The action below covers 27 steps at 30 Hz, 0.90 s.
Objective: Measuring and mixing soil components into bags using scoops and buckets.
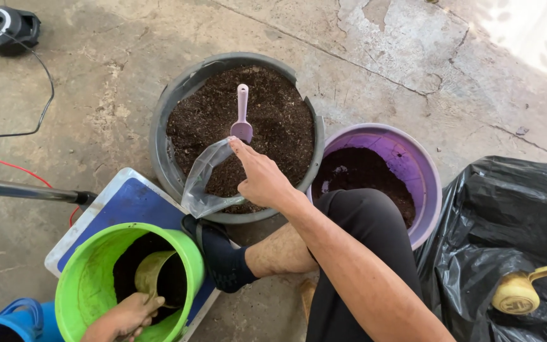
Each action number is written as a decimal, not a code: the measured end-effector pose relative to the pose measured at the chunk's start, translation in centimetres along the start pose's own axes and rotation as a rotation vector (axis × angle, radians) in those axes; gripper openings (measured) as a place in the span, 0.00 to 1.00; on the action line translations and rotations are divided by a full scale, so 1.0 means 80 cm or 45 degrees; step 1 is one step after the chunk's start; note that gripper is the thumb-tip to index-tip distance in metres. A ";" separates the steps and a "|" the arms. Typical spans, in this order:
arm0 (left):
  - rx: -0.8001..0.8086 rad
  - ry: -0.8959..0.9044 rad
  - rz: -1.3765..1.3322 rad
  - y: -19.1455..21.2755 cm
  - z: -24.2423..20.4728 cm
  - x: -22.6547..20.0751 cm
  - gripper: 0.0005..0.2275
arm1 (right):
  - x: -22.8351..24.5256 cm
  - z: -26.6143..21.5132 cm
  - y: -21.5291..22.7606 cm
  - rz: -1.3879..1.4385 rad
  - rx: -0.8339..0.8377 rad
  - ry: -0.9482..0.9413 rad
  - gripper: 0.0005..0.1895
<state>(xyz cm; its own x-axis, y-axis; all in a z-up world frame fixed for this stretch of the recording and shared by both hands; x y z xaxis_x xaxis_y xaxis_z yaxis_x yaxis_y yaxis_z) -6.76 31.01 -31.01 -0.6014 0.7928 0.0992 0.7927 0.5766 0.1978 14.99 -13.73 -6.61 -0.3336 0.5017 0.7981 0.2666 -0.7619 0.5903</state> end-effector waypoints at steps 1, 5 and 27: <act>-0.001 0.000 -0.005 0.000 -0.020 -0.007 0.26 | -0.001 0.000 0.001 0.000 0.003 0.005 0.49; -0.623 0.078 0.230 0.015 -0.114 -0.051 0.25 | -0.010 0.000 -0.001 -0.044 -0.011 0.042 0.49; -0.035 -0.411 -1.662 -0.075 -0.270 0.002 0.07 | -0.031 0.001 0.002 -0.154 0.124 -0.287 0.41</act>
<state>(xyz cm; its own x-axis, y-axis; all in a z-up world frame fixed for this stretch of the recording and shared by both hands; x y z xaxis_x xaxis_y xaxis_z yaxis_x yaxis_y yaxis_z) -13.76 23.38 -11.08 -0.8570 -0.3159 -0.4072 -0.3420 0.9397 -0.0093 15.92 -15.10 -8.51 -0.1619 0.6737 0.7211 0.3265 -0.6530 0.6833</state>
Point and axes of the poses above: each hand's wrist, its own z-axis towards the middle knuckle, its own y-axis out of the back of the hand, x = y × z, the point moved 6 cm from there along z, towards the middle knuckle, and after that the axes turned 12 degrees about y, right-handed, at the moved point
